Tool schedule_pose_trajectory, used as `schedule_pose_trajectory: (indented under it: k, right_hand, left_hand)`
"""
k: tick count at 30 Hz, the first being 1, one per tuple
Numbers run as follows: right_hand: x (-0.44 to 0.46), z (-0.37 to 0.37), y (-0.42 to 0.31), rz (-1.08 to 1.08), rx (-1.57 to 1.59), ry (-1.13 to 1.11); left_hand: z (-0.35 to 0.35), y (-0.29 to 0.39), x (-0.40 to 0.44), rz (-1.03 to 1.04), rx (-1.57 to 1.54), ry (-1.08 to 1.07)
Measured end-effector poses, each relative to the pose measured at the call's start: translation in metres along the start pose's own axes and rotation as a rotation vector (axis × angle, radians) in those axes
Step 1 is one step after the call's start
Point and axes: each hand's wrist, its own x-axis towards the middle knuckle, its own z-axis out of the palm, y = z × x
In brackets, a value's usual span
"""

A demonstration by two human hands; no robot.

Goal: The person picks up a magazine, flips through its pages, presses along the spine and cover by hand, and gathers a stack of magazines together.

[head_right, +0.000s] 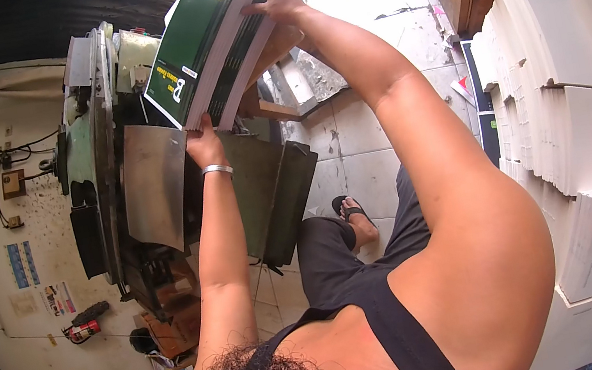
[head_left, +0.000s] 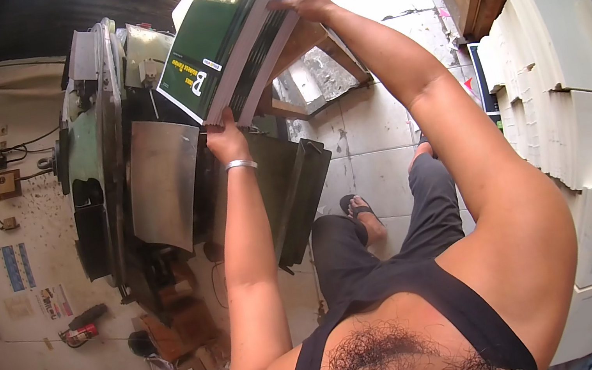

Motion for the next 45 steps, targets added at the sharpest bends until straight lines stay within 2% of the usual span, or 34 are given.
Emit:
schedule_pose_trajectory:
  k: [4,7,8,11,14,17,19,21,22,24,25,28,32,38,45]
  right_hand:
    - [-0.011,0.013,0.006,-0.056,0.106,0.147]
    - [-0.021,0.009,-0.006,0.066,0.175,0.116]
    - [-0.017,0.009,-0.002,0.050,0.153,0.135]
    - [-0.011,0.019,0.019,0.016,0.085,0.183]
    - [-0.009,0.023,0.029,-0.014,0.040,0.210]
    - [-0.013,0.020,0.028,-0.018,0.078,0.173]
    - [-0.014,0.019,0.023,-0.046,0.131,0.150]
    - [-0.020,0.016,0.014,-0.052,-0.004,0.210]
    - [-0.024,0.014,0.009,-0.054,-0.076,0.242]
    - [-0.023,0.017,0.012,-0.075,0.011,0.306]
    - [-0.021,0.017,0.014,-0.092,0.054,0.336]
    - [-0.025,0.013,0.009,0.004,-0.070,0.272]
    - [-0.023,0.013,0.012,-0.005,-0.097,0.259]
    - [-0.023,0.013,0.011,-0.030,-0.119,0.278]
    - [-0.021,0.014,0.012,0.002,-0.165,0.270]
  left_hand:
    - [0.010,0.005,-0.007,-0.021,0.047,0.041]
    - [0.007,0.008,-0.011,-0.083,0.039,0.014]
    - [0.009,0.011,-0.009,-0.114,0.030,-0.006]
    - [0.012,0.011,-0.012,-0.032,0.076,0.057]
    - [0.012,0.014,-0.013,-0.070,0.169,0.053]
    - [0.005,0.026,-0.014,-0.106,0.253,-0.039]
    - [-0.006,0.012,-0.011,-0.184,0.015,-0.105]
    - [-0.012,0.018,-0.011,-0.299,-0.286,-0.163]
    - [-0.013,0.018,-0.009,-0.345,-0.397,-0.132]
    - [-0.017,0.016,-0.004,-0.446,-0.623,-0.070]
    - [-0.020,0.012,0.000,-0.478,-0.571,-0.089]
    - [-0.021,0.016,0.018,-0.624,-0.622,-0.123]
    - [-0.021,0.024,0.030,-0.698,-0.702,-0.289]
    - [-0.019,0.029,0.027,-0.735,-0.595,-0.376]
    - [-0.017,0.039,0.021,-0.721,-0.526,-0.351]
